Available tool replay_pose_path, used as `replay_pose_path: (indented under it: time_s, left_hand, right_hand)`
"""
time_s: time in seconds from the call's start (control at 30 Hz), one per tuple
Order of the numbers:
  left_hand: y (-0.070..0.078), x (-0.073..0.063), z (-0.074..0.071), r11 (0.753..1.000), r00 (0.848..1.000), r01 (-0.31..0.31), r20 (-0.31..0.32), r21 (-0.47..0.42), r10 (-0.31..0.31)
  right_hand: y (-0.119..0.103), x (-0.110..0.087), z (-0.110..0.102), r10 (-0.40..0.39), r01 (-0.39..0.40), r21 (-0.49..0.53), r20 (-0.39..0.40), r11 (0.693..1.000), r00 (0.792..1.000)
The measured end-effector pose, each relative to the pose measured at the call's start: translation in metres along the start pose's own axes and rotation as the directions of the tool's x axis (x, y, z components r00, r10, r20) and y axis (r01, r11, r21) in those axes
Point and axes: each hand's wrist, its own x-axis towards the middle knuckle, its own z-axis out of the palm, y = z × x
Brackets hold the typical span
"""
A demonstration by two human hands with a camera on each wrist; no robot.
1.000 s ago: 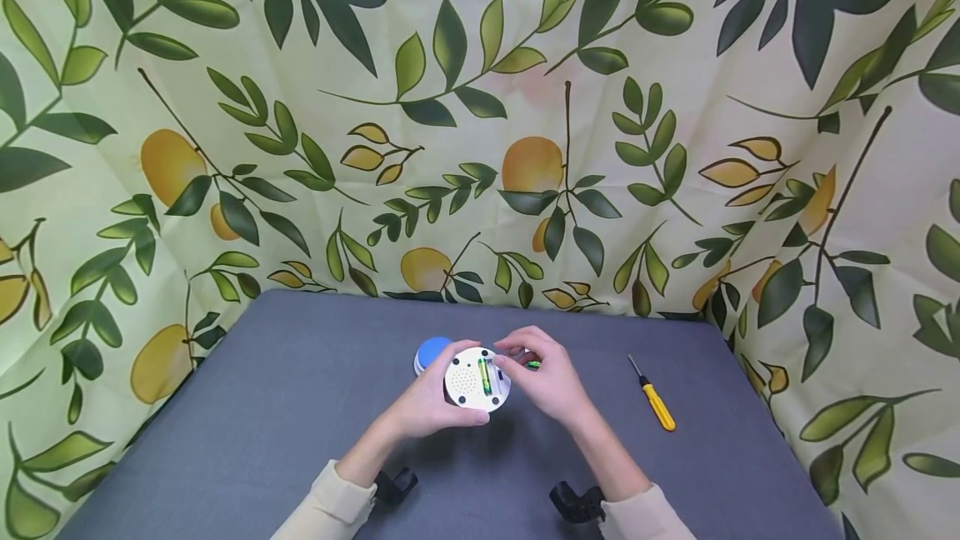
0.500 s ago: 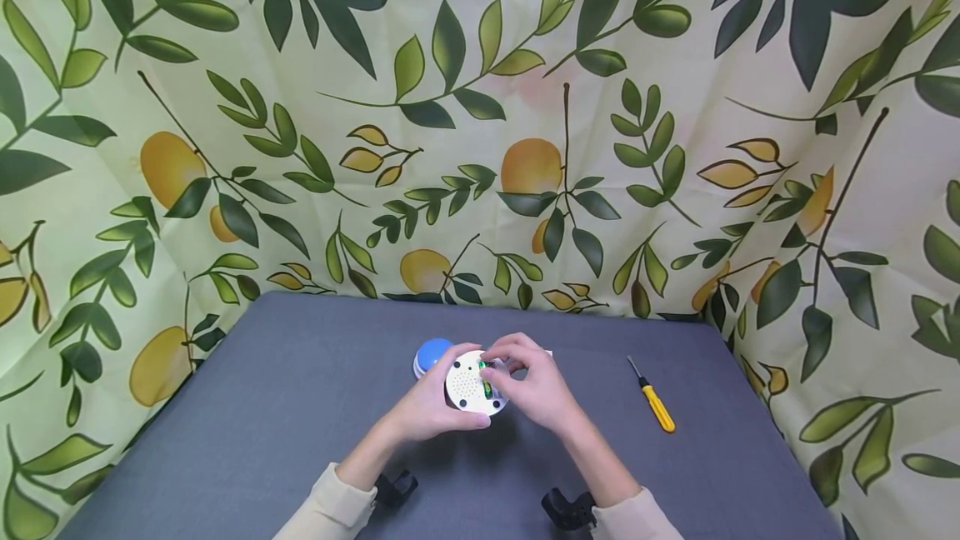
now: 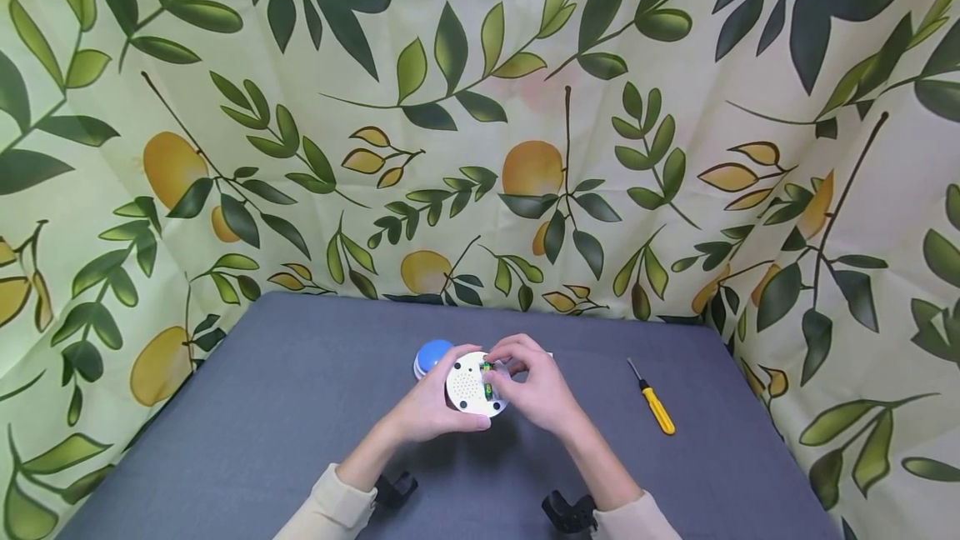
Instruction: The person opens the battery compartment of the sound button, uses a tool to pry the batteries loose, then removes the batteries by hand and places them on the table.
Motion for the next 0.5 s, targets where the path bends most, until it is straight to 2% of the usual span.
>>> replay_pose_path:
  time_s: [0.27,0.5]
  left_hand:
    - [0.0007,0.0002,0.0,0.999,0.999,-0.014,-0.038,0.03,0.016]
    - [0.0006,0.0003,-0.0011,1.0,0.999,-0.006,-0.049,0.028,0.008]
  right_hand:
    - [-0.0013,-0.003,-0.002,-0.044,0.046,0.025,-0.07,0.999,0.997]
    - [-0.0034,-0.0073,-0.0064,0.024,-0.02,0.048,-0.083,0.999,0.996]
